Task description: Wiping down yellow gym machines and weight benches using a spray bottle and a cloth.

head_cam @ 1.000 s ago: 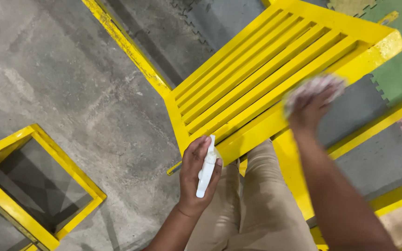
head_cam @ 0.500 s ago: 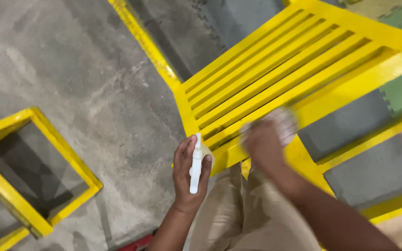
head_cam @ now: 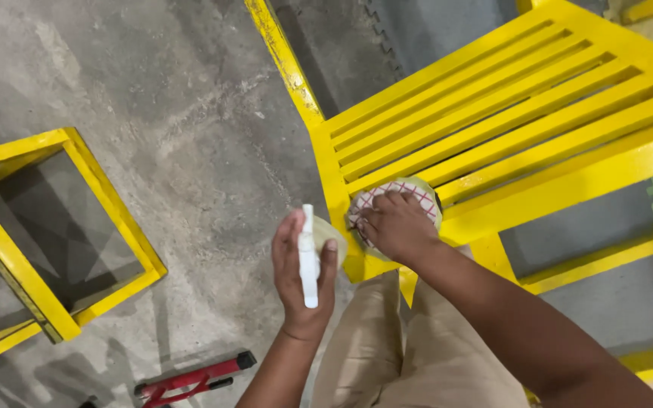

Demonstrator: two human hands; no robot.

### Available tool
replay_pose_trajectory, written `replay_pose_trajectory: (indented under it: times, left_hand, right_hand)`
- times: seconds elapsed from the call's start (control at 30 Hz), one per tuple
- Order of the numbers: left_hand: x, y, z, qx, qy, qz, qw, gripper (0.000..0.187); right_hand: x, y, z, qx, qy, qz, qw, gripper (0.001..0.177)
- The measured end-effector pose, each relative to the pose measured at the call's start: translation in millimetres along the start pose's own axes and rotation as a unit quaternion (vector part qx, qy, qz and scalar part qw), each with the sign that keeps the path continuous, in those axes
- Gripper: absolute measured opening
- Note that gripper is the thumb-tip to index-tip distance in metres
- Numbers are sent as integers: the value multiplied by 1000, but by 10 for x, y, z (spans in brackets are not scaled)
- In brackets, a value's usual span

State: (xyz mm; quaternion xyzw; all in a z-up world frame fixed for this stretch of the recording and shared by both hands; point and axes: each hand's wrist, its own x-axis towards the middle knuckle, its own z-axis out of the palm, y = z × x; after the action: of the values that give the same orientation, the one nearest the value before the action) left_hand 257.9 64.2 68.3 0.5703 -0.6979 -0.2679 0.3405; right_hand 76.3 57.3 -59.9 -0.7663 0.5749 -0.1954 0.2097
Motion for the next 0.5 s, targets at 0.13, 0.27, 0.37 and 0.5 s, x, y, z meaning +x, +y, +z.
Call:
replay_pose_trajectory:
  times: [0.13,0.27,0.37,0.5]
  left_hand:
    - [1,81,79,-13,-40,0,999,55]
    - [-57,118,169,-44,-49,-17,998,56]
    - [-69,132,172,-16,-60,-12,998,58]
    - [-75,142,195,-15,-49,-25,998,56]
  right_hand:
    - [-209,782,313,-24,-118,-2,993,24]
    - [-304,1544,-593,-180,-220,-11,959,16]
    - [-525,2207,-922,-307,-229,31,923,21]
    - [-479,2296,-1154,-397,-268,199,855,33]
